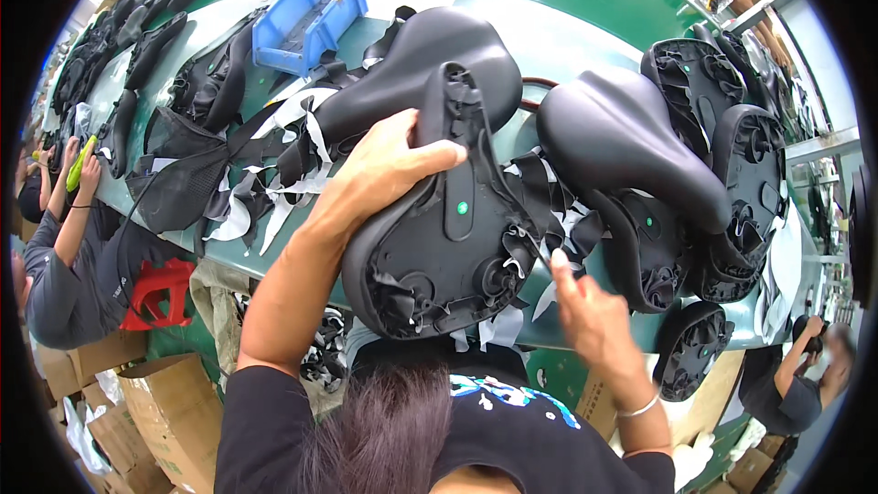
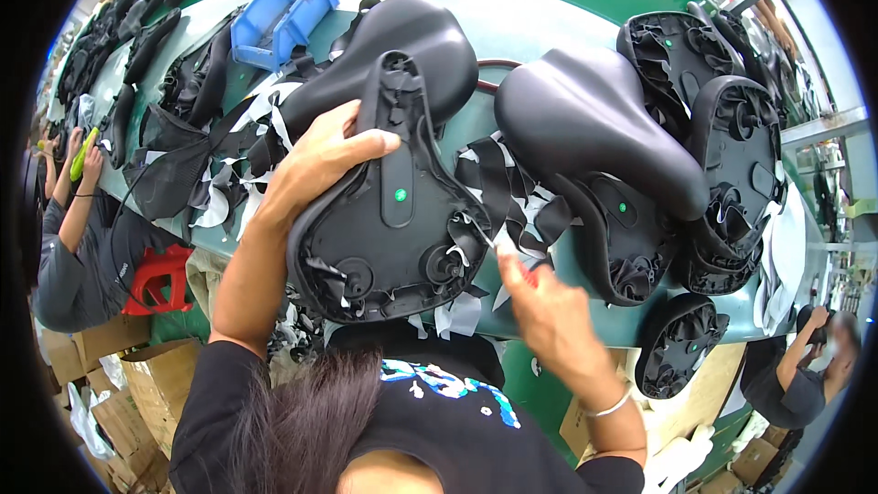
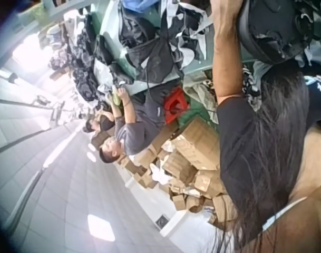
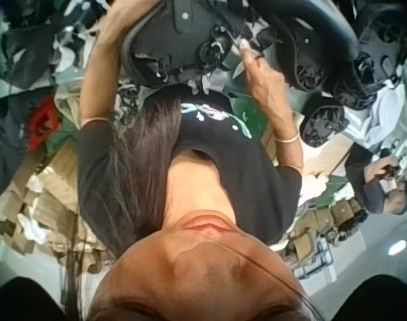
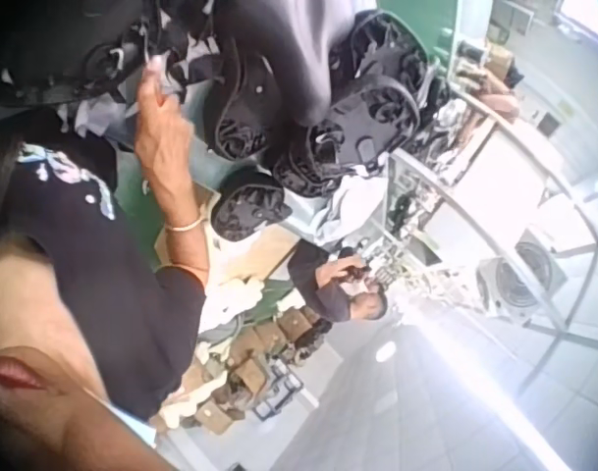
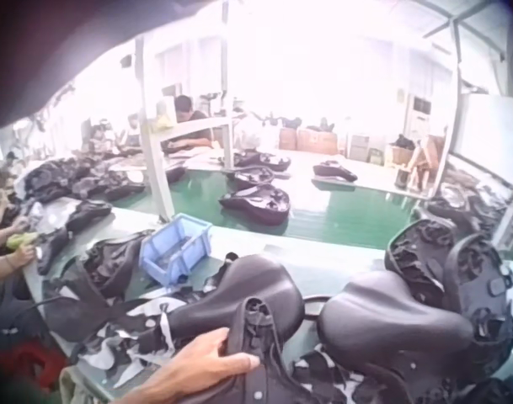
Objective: The person uses a red utility knife to trim excess black material from the underside of bicycle seats. They repeatedly pick up a seat, cut the edges, and place the seat back on the table. The person works on multiple seats throughout the clip, handling them one at a time.
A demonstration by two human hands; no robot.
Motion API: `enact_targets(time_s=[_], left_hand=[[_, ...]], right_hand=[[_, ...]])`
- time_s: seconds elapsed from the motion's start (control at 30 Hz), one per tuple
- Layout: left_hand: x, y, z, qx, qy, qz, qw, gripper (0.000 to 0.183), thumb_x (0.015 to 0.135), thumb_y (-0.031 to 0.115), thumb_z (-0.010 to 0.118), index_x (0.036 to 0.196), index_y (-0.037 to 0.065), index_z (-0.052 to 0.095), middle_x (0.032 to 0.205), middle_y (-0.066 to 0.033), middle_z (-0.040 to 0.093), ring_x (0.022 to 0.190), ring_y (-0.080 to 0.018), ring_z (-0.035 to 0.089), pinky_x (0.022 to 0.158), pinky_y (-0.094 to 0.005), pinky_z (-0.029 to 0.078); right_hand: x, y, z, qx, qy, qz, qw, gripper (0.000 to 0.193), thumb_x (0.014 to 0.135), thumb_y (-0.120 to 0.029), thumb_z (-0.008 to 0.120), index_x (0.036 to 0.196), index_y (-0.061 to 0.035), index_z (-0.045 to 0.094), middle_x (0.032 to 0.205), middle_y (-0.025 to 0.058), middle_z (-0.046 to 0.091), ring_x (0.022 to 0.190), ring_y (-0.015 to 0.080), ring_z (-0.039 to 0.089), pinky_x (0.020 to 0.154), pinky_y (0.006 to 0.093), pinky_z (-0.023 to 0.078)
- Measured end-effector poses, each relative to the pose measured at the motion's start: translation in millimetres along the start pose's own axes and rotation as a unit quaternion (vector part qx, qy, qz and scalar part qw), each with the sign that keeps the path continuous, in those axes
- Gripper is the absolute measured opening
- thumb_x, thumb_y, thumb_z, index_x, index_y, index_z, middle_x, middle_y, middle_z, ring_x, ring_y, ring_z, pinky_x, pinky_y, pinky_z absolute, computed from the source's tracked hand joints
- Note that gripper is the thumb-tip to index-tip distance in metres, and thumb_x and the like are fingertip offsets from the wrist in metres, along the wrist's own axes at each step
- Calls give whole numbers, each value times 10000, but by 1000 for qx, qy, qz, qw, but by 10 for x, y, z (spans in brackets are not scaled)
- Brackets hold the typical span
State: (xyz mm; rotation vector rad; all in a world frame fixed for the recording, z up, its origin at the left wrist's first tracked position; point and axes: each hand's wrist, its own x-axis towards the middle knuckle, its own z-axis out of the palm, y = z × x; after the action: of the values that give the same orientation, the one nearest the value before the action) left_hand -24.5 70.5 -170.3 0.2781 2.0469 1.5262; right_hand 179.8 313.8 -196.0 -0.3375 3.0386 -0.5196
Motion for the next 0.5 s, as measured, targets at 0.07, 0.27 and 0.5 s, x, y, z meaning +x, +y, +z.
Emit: enact_targets(time_s=[0.07, 0.27, 0.5], left_hand=[[-151, -146, 49, -92, 54, 15, 994, 487, 746, 272, 698, 1095, -49, 582, 953, -118, 650, 830, -155, 609, 776, -296, 492], [-645, -413, 143, -228, 175, -16, 958, 513, 782, 251, 697, 1159, -50, 521, 1006, -106, 614, 864, -148, 582, 795, -291, 480], [-831, -499, 251, -256, 222, 39, 940, 482, 796, 208, 689, 1161, -44, 500, 1034, -100, 585, 901, -139, 552, 827, -289, 459]], right_hand=[[-107, -189, 231, 84, 57, 29, 994, 664, 794, 9, 602, 1410, -77, 368, 712, 194, 548, 544, 371, 576, 490, 458, 465], [-468, -784, 184, 233, -10, 218, 948, 508, 879, -35, 557, 1358, -22, 391, 957, 295, 620, 790, 475, 619, 686, 448, 522], [441, -505, 56, 282, 239, 135, 919, 814, 758, -98, 763, 1433, -86, 309, 1129, 123, 625, 797, 101, 587, 725, 235, 481]])
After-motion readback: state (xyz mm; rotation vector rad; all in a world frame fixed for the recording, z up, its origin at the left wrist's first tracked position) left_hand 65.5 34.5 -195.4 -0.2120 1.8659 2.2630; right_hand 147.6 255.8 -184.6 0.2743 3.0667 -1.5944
